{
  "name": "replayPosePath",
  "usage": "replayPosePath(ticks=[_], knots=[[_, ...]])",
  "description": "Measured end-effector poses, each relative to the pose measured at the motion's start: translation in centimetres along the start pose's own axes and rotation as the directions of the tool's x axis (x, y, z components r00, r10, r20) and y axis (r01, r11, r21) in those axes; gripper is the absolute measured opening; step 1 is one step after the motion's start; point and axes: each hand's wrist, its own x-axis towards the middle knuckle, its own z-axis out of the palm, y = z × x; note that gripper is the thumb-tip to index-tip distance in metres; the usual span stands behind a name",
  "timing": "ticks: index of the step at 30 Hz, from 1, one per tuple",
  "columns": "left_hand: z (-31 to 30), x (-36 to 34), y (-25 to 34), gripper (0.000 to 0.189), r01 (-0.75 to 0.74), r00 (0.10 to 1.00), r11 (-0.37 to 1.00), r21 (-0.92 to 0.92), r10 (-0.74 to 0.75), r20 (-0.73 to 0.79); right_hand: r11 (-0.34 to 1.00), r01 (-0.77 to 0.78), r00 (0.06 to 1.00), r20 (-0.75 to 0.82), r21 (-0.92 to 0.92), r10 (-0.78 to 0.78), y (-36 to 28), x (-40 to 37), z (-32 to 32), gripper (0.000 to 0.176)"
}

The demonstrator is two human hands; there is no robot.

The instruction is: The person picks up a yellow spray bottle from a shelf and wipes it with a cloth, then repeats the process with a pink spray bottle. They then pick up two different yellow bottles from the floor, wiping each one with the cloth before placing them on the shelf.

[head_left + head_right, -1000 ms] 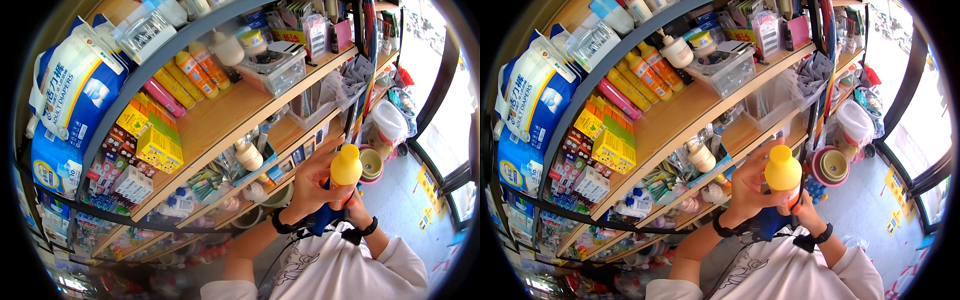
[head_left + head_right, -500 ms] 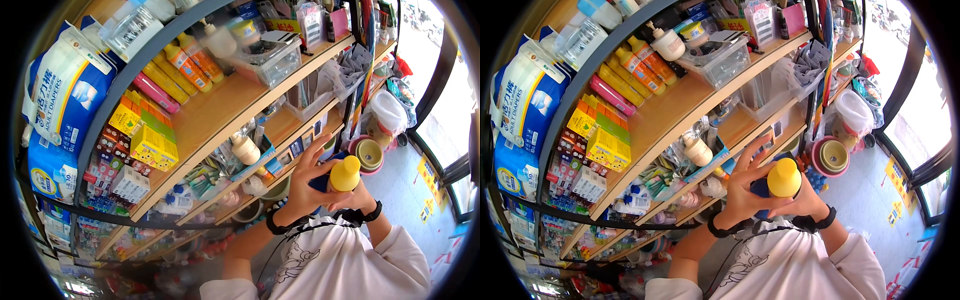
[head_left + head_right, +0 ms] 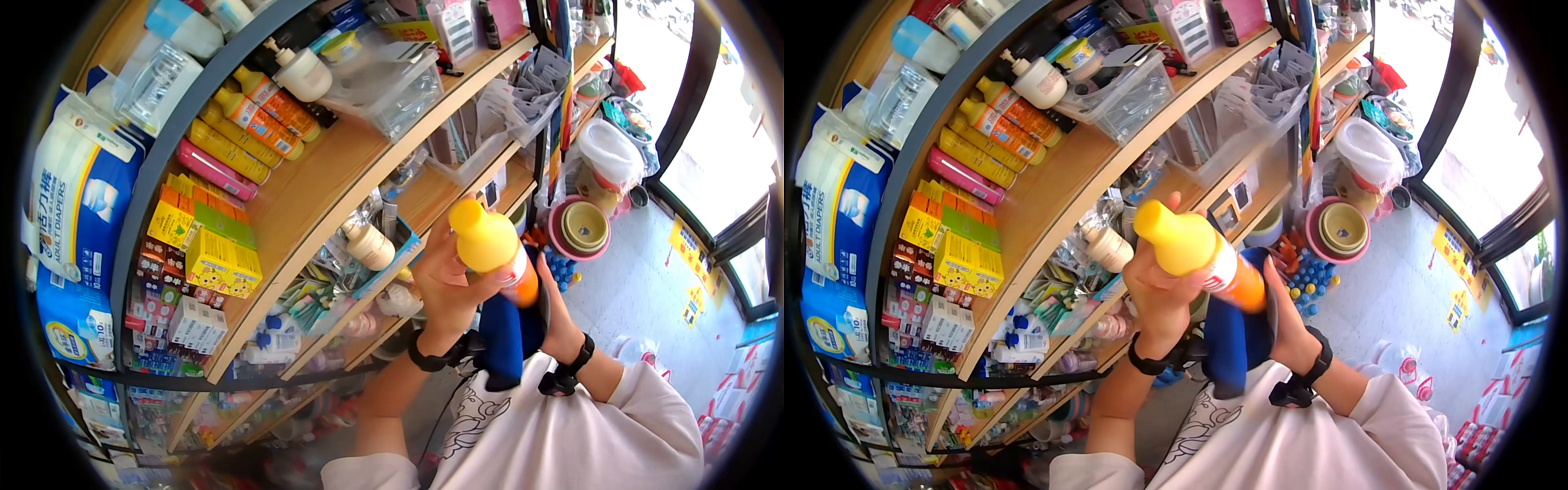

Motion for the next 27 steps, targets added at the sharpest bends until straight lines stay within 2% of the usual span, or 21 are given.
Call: replayPosePath(ticks=[1,3,6,9,10,11,13,14,15,17,18,20,21,23,24,25,27], knots=[[0.1,-0.4,-0.5,0.07,-0.063,0.997,0.989,0.137,0.056,0.05,0.998,0.029,0.999,-0.023,0.056,-0.027,-0.2,0.2,0.7,0.058],[1.0,-1.0,-1.2,0.071,-0.022,0.999,0.993,0.113,0.018,0.034,0.993,0.052,0.994,-0.096,0.108,-0.042,-0.6,0.4,1.0,0.053],[1.2,-1.4,-1.9,0.074,-0.11,0.992,0.967,0.23,0.093,0.085,0.992,0.079,0.99,-0.124,0.094,-0.068,-0.7,1.0,-0.3,0.048],[0.7,-2.0,-2.9,0.074,-0.125,0.983,0.968,0.219,0.092,0.158,0.995,0.039,0.991,-0.13,0.093,-0.027,-0.7,1.4,-2.0,0.045],[0.9,-2.3,-3.5,0.072,-0.005,0.991,0.99,0.138,-0.013,0.13,0.993,0.047,0.993,-0.112,0.11,-0.034,-0.7,1.8,-2.6,0.042],[0.9,-2.4,-3.7,0.072,-0.003,0.991,0.99,0.138,-0.015,0.134,0.992,0.05,0.993,-0.112,0.113,-0.037,-0.8,1.8,-2.9,0.042],[0.8,-2.6,-3.6,0.081,0.065,0.947,0.994,0.09,-0.09,0.309,0.994,0.066,0.992,-0.111,0.09,-0.056,-0.6,1.6,-3.4,0.039],[0.3,-2.7,-4.2,0.082,0.052,0.924,0.992,0.117,-0.092,0.371,0.993,0.068,0.992,-0.113,0.093,-0.057,-0.4,1.6,-3.7,0.039],[-0.3,-2.6,-4.4,0.082,0.054,0.923,0.992,0.115,-0.093,0.373,0.994,0.074,0.989,-0.131,0.078,-0.063,-0.4,1.7,-4.1,0.037],[-1.1,-2.1,-4.5,0.074,-0.084,0.836,0.956,0.281,-0.086,0.543,0.995,0.083,0.986,-0.149,0.061,-0.073,-0.7,1.6,-4.2,0.035],[-0.7,-2.3,-4.6,0.074,-0.084,0.835,0.956,0.28,-0.086,0.544,0.998,0.048,0.983,-0.18,0.051,-0.038,-0.9,1.5,-3.9,0.032],[0.3,-3.1,-4.7,0.063,0.043,0.944,0.971,0.235,-0.117,0.309,1.0,0.004,0.97,-0.242,0.013,-0.001,-1.4,1.4,-2.9,0.03],[0.5,-3.5,-5.0,0.063,0.044,0.944,0.971,0.236,-0.118,0.308,1.0,0.004,0.97,-0.242,0.013,0.0,-1.4,1.2,-2.4,0.03],[0.6,-4.2,-6.0,0.06,0.104,0.982,0.955,0.276,-0.142,0.123,0.997,0.06,0.962,-0.265,-0.05,-0.071,-1.4,0.6,-1.1,0.031],[1.1,-4.4,-6.4,0.066,0.083,0.992,0.957,0.279,-0.107,0.073,0.987,0.148,0.958,-0.24,-0.057,-0.157,-1.0,0.4,-0.3,0.028],[1.6,-4.5,-6.7,0.066,0.082,0.991,0.958,0.277,-0.106,0.075,0.987,0.151,0.957,-0.24,-0.058,-0.161,-0.7,0.3,0.2,0.028],[2.6,-4.7,-7.0,0.075,0.089,0.994,0.965,0.248,-0.07,-0.086,0.946,0.257,0.95,-0.127,-0.198,-0.284,0.0,0.0,0.8,0.042]])
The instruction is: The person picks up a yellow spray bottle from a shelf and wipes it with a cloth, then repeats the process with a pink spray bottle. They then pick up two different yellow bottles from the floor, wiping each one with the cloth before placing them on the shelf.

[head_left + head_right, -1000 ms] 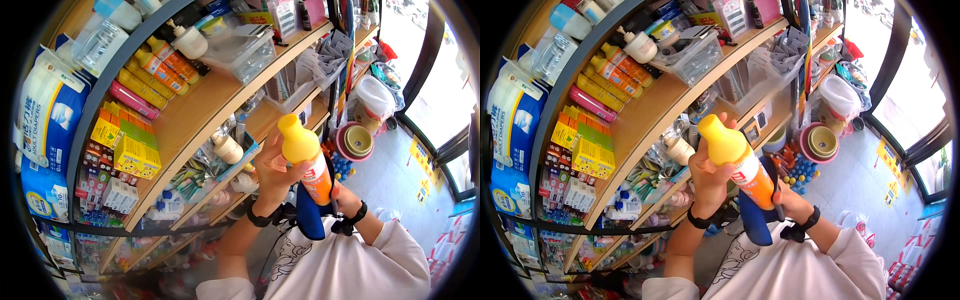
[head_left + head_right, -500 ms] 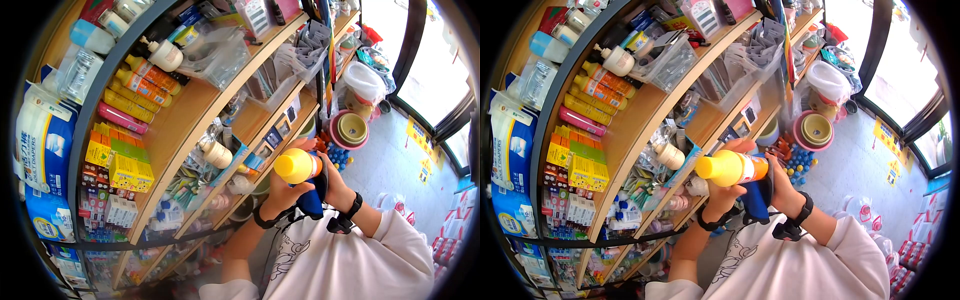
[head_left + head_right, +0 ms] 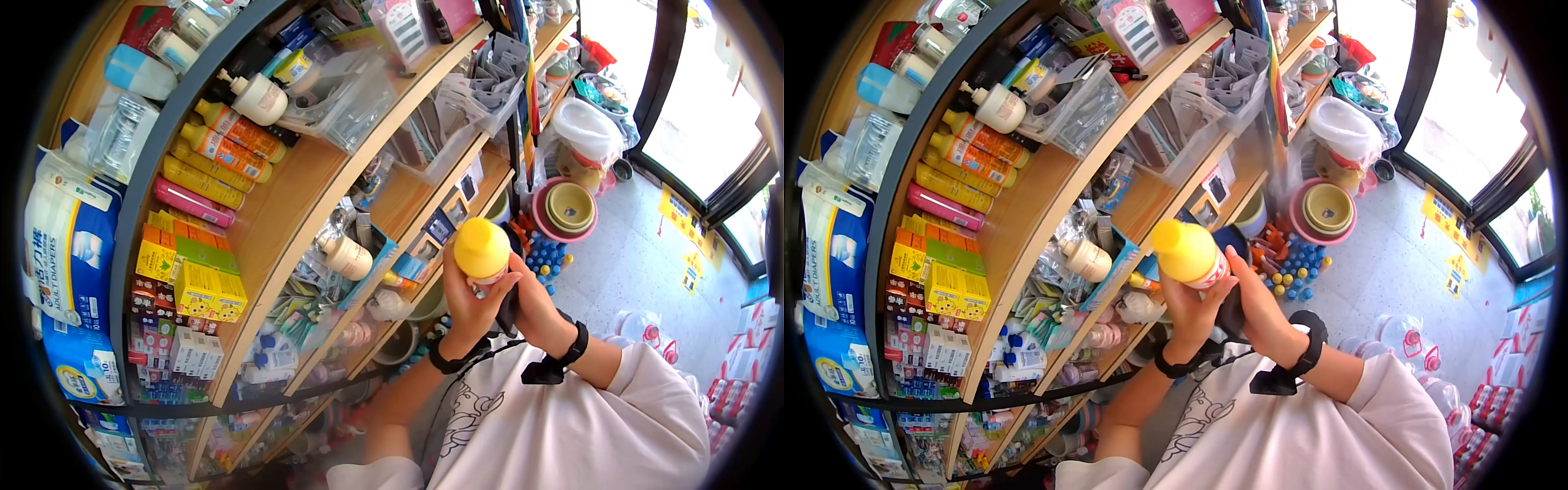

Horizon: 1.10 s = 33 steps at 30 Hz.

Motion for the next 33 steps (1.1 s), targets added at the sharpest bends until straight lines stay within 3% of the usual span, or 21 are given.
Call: replayPosePath(ticks=[2,4,5,6,7,8,9,10,12,13,14,16,18,19,21,22,24,26,30,32,33], knots=[[0.8,-0.2,-0.2,0.079,0.015,1.0,1.0,0.005,-0.015,0.004,0.997,0.039,0.998,0.054,-0.061,-0.036,0.9,0.1,-0.8,0.053],[1.6,-0.7,-0.1,0.083,0.123,0.988,0.987,-0.106,-0.132,-0.085,0.949,0.255,0.967,0.066,-0.184,-0.247,1.4,0.2,-1.5,0.059],[1.8,-1.3,-1.3,0.074,0.129,0.988,0.99,-0.056,-0.133,-0.077,0.896,0.344,0.933,0.21,-0.282,-0.292,1.4,0.1,-1.9,0.074],[1.9,-1.2,-1.2,0.074,0.128,0.988,0.99,-0.057,-0.132,-0.083,0.896,0.342,0.933,0.214,-0.285,-0.288,1.2,0.1,-1.6,0.074],[2.1,-1.1,-0.8,0.07,0.137,0.988,0.975,-0.176,-0.146,-0.043,0.69,0.571,0.82,0.326,-0.444,-0.469,0.6,0.0,-1.1,0.079],[2.3,-1.0,-0.5,0.068,0.149,0.988,0.944,-0.293,-0.155,0.002,0.401,0.739,0.661,0.466,-0.541,-0.588,0.0,-0.1,-0.7,0.085],[2.1,-1.6,-1.1,0.066,0.268,0.963,0.951,-0.154,-0.263,0.052,0.381,0.756,0.646,0.514,-0.532,-0.564,-0.6,-0.2,-0.4,0.086],[2.3,-2.1,-1.1,0.066,0.267,0.964,0.951,-0.155,-0.262,0.053,0.38,0.757,0.645,0.514,-0.533,-0.565,-1.6,-0.6,0.2,0.086],[2.7,-2.7,-0.9,0.065,0.26,0.965,0.951,-0.168,-0.247,0.092,0.421,0.723,0.688,0.626,-0.548,-0.367,-3.7,-1.8,1.8,0.081],[2.7,-2.9,-0.6,0.065,0.259,0.965,0.951,-0.168,-0.247,0.093,0.47,0.679,0.734,0.551,-0.564,-0.397,-3.9,-2.0,2.3,0.068],[2.7,-2.9,-0.1,0.066,0.294,0.955,0.926,-0.236,-0.277,0.102,0.47,0.679,0.733,0.551,-0.564,-0.399,-3.7,-1.9,2.5,0.068],[2.5,-3.1,0.3,0.068,0.329,0.944,0.894,-0.304,-0.307,0.117,0.349,0.732,0.674,0.551,-0.585,-0.492,-3.3,-1.5,2.5,0.063],[2.3,-3.4,0.4,0.068,0.273,0.96,0.854,-0.444,-0.272,0.068,0.354,0.767,0.634,0.543,-0.536,-0.551,-2.4,-1.1,1.8,0.071],[1.8,-3.6,0.5,0.069,0.257,0.966,0.911,-0.323,-0.254,0.051,0.299,0.77,0.62,0.552,-0.564,-0.557,-2.2,-1.2,1.5,0.072],[1.3,-4.0,0.4,0.069,0.217,0.974,0.897,-0.384,-0.225,0.026,0.193,0.772,0.589,0.566,-0.606,-0.577,-1.3,-0.6,0.1,0.079],[1.2,-3.8,0.7,0.07,0.175,0.981,0.879,-0.444,-0.194,0.002,0.194,0.773,0.588,0.568,-0.604,-0.575,-0.7,-0.2,-0.8,0.079],[1.5,-3.5,2.0,0.072,0.16,0.981,0.889,-0.429,-0.191,-0.031,0.284,0.756,0.623,0.516,-0.59,-0.588,0.2,0.3,-1.7,0.08],[1.4,-3.6,2.6,0.072,0.156,0.979,0.908,-0.39,-0.194,-0.061,0.287,0.747,0.624,0.484,-0.599,-0.613,0.5,0.2,-1.7,0.084],[2.2,-2.9,3.9,0.078,0.015,0.971,0.924,-0.381,-0.105,-0.215,0.154,0.759,0.579,0.547,-0.633,-0.605,1.8,1.2,-3.9,0.088],[2.0,-2.3,4.9,0.078,0.016,0.972,0.918,-0.396,-0.108,-0.211,0.159,0.78,0.546,0.532,-0.606,-0.647,2.5,1.5,-4.5,0.087],[1.8,-2.2,5.2,0.075,0.048,0.978,0.95,-0.309,-0.107,-0.178,0.097,0.788,0.52,0.573,-0.607,-0.633,2.2,1.5,-4.7,0.087]])
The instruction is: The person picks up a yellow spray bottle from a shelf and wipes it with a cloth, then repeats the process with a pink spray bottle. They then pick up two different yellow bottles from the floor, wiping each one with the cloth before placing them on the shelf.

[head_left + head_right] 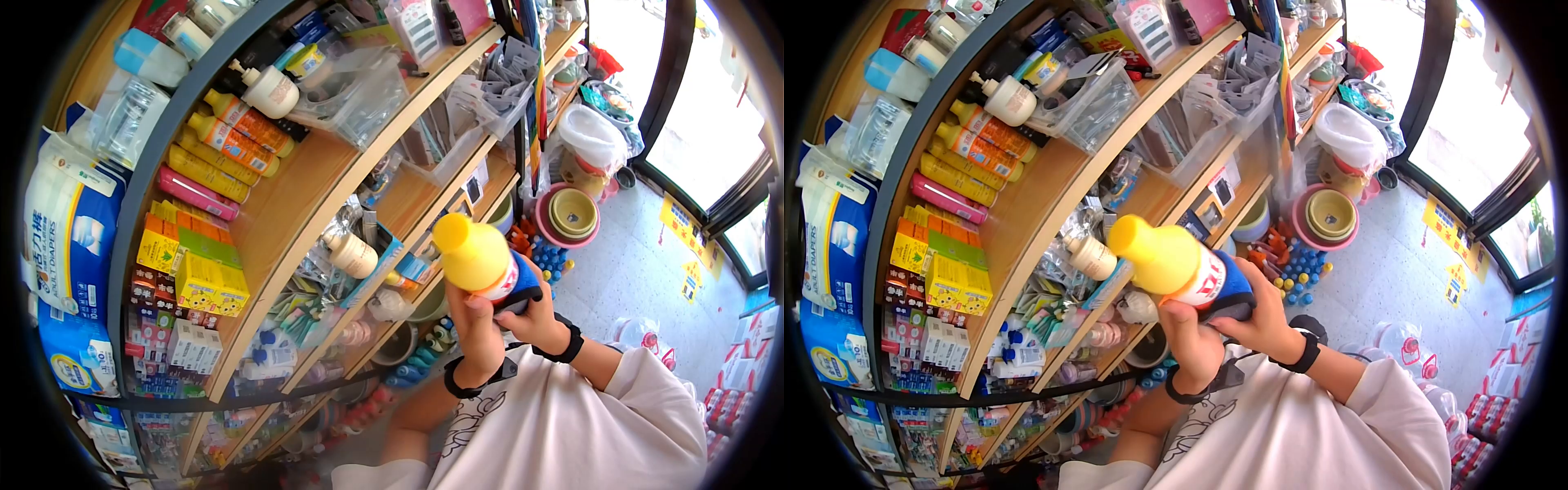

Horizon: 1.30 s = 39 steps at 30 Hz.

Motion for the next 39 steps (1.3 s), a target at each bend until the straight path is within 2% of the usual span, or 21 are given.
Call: replayPosePath(ticks=[2,5,7,8,9,11,17,18,19,22,24,25,27,30,31,33,34,35,37,38,39], knots=[[-0.4,0.0,-0.3,0.067,-0.024,0.998,0.98,0.199,0.01,0.069,0.999,0.029,0.999,-0.041,-0.02,-0.03,0.8,-0.9,0.2,0.091],[-1.2,0.4,-0.1,0.06,-0.062,0.982,0.948,0.311,0.003,0.188,0.994,0.025,1.0,0.009,-0.104,-0.024,0.6,-0.7,-0.4,0.095],[-2.7,-0.1,-1.4,0.058,-0.075,0.982,0.949,0.307,0.017,0.186,0.999,-0.033,0.999,-0.02,-0.018,0.033,-0.4,-0.1,-0.8,0.091],[-3.1,-0.4,-1.9,0.056,-0.084,0.982,0.951,0.298,0.029,0.184,0.997,0.025,0.999,-0.025,-0.072,-0.027,-1.0,0.5,-1.0,0.083],[-2.8,-0.5,-1.7,0.056,-0.084,0.983,0.949,0.304,0.029,0.181,1.0,0.023,1.0,0.022,-0.011,-0.022,-1.0,0.8,-1.1,0.074],[-1.7,-0.4,-1.1,0.057,-0.016,0.975,0.97,0.242,-0.038,0.218,0.991,0.111,0.994,0.003,-0.077,-0.111,-1.5,1.4,-1.0,0.07],[-1.8,0.6,0.1,0.064,0.007,0.954,0.992,0.126,-0.044,0.297,0.995,0.088,0.996,-0.01,-0.037,-0.089,-3.4,2.2,-0.5,0.063],[-1.8,1.1,0.5,0.066,-0.027,0.941,0.993,0.112,-0.012,0.339,0.999,-0.037,0.998,0.056,0.027,0.035,-3.5,1.8,-0.4,0.063],[-2.4,1.9,0.1,0.07,-0.082,0.921,0.991,0.104,0.036,0.387,0.995,-0.099,0.976,0.194,-0.025,0.102,-3.5,1.6,-0.9,0.069],[-3.0,2.5,1.0,0.075,0.014,0.888,0.992,0.125,-0.07,0.455,0.999,-0.016,0.985,0.174,-0.035,0.022,-2.9,1.0,-0.4,0.075],[-2.7,2.3,1.4,0.079,0.011,0.905,0.999,0.04,-0.027,0.426,0.967,-0.177,0.972,0.188,0.182,0.143,-3.1,0.8,-0.2,0.078],[-2.6,2.4,1.6,0.079,0.011,0.906,0.999,0.042,-0.028,0.423,0.966,-0.179,0.971,0.19,0.184,0.144,-3.1,0.7,-0.1,0.078],[-2.4,2.8,2.2,0.08,-0.015,0.924,1.0,0.015,0.008,0.382,0.879,-0.305,0.94,0.261,0.366,0.218,-2.8,0.5,-0.2,0.082],[-1.7,3.8,3.7,0.072,0.015,0.933,0.998,0.061,-0.036,0.357,0.78,-0.429,0.9,0.29,0.456,0.326,-1.8,-0.4,0.3,0.086],[-1.8,4.1,3.7,0.074,0.044,0.931,0.999,0.015,-0.047,0.361,0.781,-0.456,0.885,0.307,0.427,0.349,-1.5,-0.7,0.2,0.09],[-1.8,4.5,4.4,0.077,0.104,0.936,0.995,-0.009,-0.095,0.338,0.741,-0.437,0.899,0.254,0.51,0.356,-0.3,-2.1,0.5,0.09],[-2.0,4.8,4.6,0.077,0.094,0.94,0.996,-0.004,-0.087,0.33,0.726,-0.53,0.845,0.342,0.439,0.41,0.2,-2.7,0.0,0.105],[-2.2,5.2,4.7,0.077,0.098,0.938,0.995,-0.031,-0.082,0.336,0.75,-0.49,0.87,0.299,0.445,0.391,0.7,-3.6,0.1,0.092],[-2.6,5.8,5.7,0.077,0.09,0.939,0.995,-0.044,-0.07,0.336,0.617,-0.56,0.822,0.276,0.553,0.499,0.5,-3.5,0.1,0.064],[-2.8,6.2,6.4,0.077,0.066,0.946,0.997,-0.042,-0.049,0.321,0.593,-0.516,0.821,0.158,0.618,0.549,-0.1,-3.6,0.7,0.042],[-3.0,6.6,7.1,0.077,0.041,0.951,0.998,-0.04,-0.027,0.307,0.591,-0.517,0.822,0.166,0.619,0.544,-1.1,-2.9,0.5,0.042]])
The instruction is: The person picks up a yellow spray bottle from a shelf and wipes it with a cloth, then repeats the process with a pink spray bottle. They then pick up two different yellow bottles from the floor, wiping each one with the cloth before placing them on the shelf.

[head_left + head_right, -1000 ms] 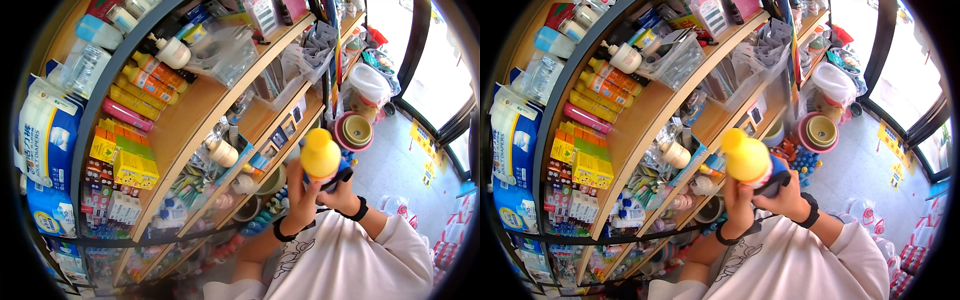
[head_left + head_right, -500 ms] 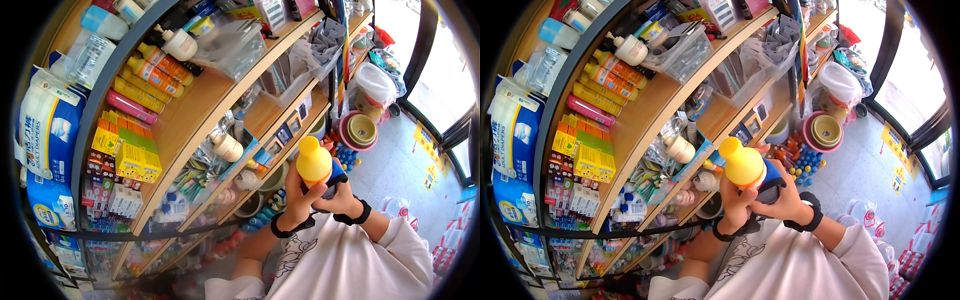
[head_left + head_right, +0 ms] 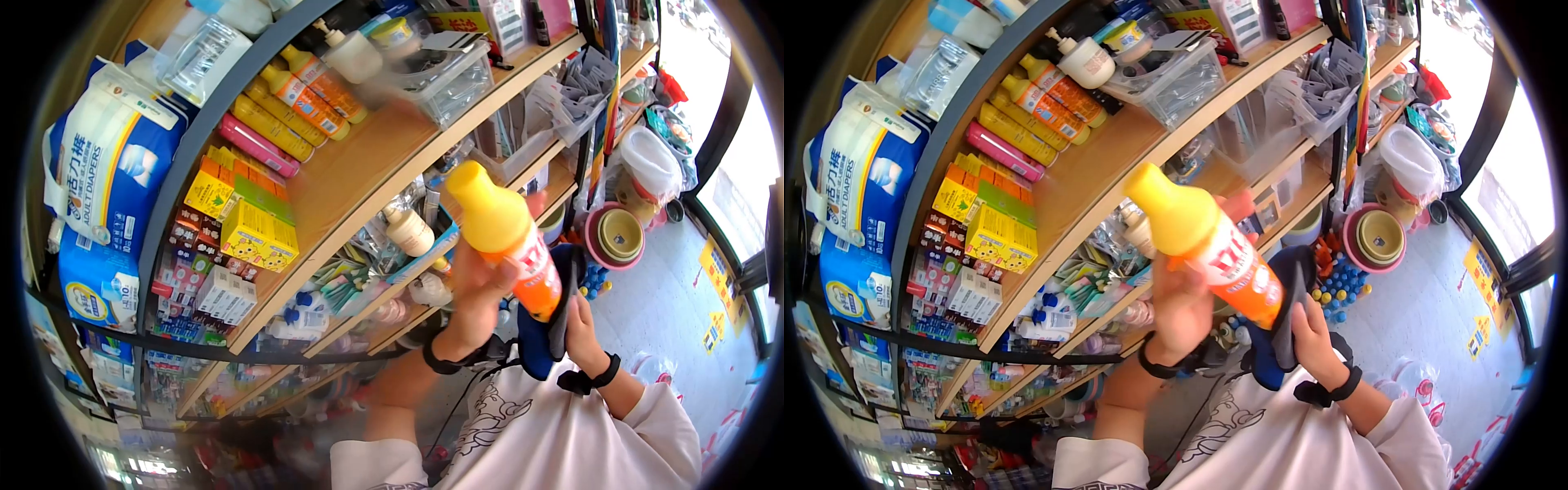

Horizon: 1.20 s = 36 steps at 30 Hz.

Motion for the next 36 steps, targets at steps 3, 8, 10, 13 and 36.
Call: replayPosePath(ticks=[3,8,10,13,36], knots=[[-1.5,1.3,3.2,0.072,-0.04,0.998,0.997,0.073,0.043,-0.046,0.941,-0.214,0.966,0.083,-0.262,0.243,-4.1,0.0,1.8,0.025],[-5.0,3.6,9.5,0.057,0.06,0.973,0.986,0.155,-0.024,-0.228,0.921,-0.248,0.951,0.104,-0.301,0.29,-6.5,-0.1,1.3,0.024],[-8.0,5.2,11.4,0.051,0.149,0.949,0.984,0.095,-0.116,-0.295,0.931,-0.35,0.933,0.054,-0.099,0.357,-7.5,0.5,1.7,0.023],[-12.7,7.4,14.3,0.043,0.262,0.915,0.963,0.06,-0.229,-0.331,0.923,-0.384,0.921,0.054,-0.023,0.385,-7.6,1.2,1.3,0.022],[-25.1,21.1,15.1,0.051,0.266,0.457,0.535,0.802,0.663,-0.593,0.92,-0.384,0.92,-0.052,0.081,0.388,-8.5,1.2,-2.4,0.021]])
